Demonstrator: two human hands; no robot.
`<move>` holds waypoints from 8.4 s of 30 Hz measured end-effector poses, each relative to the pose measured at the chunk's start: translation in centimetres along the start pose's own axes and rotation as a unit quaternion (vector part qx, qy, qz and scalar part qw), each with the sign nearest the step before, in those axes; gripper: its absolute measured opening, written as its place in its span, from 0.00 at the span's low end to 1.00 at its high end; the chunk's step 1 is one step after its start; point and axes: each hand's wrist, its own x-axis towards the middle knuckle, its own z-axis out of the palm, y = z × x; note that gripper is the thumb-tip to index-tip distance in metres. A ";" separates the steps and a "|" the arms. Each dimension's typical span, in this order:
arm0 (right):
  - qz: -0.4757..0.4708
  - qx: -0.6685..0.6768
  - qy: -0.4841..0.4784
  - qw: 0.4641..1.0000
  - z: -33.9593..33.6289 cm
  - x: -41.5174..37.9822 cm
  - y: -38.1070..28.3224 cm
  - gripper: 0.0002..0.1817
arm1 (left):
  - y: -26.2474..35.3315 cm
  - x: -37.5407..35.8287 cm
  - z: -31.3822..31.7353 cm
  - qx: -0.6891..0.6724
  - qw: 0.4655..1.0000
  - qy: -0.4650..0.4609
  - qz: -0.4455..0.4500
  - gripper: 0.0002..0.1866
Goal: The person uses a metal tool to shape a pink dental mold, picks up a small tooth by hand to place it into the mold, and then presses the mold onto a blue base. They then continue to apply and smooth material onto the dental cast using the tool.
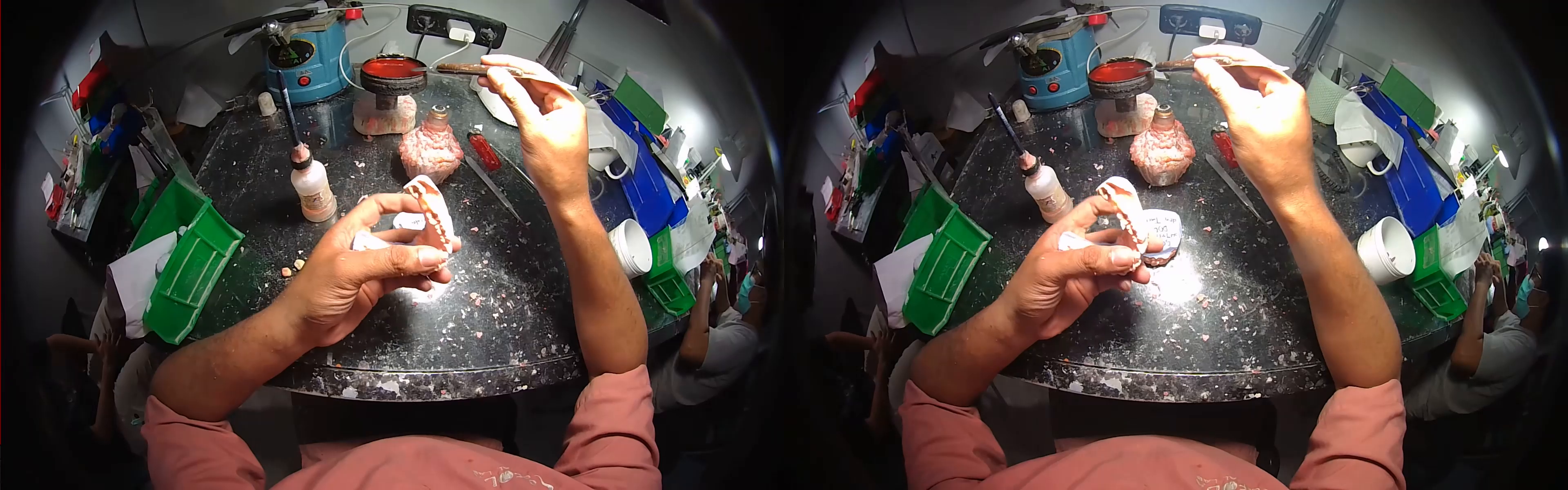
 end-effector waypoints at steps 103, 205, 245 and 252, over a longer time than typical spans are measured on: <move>-0.107 0.156 -0.158 0.969 0.2 -1.4 -4.6 0.16 | 0.1 0.7 -0.3 0.003 0.984 -0.018 0.178 0.45; -0.049 0.097 -0.099 0.989 0.4 -1.7 -5.2 0.16 | 0.4 0.4 -0.8 0.023 0.985 -0.079 0.152 0.42; -0.078 0.217 -0.133 0.964 0.6 -1.8 -7.0 0.16 | 0.4 0.5 -0.3 0.065 0.983 -0.036 0.167 0.44; -0.113 0.229 -0.118 0.960 -0.1 -1.3 -4.6 0.13 | 0.4 0.6 -0.4 0.060 0.984 -0.044 0.161 0.44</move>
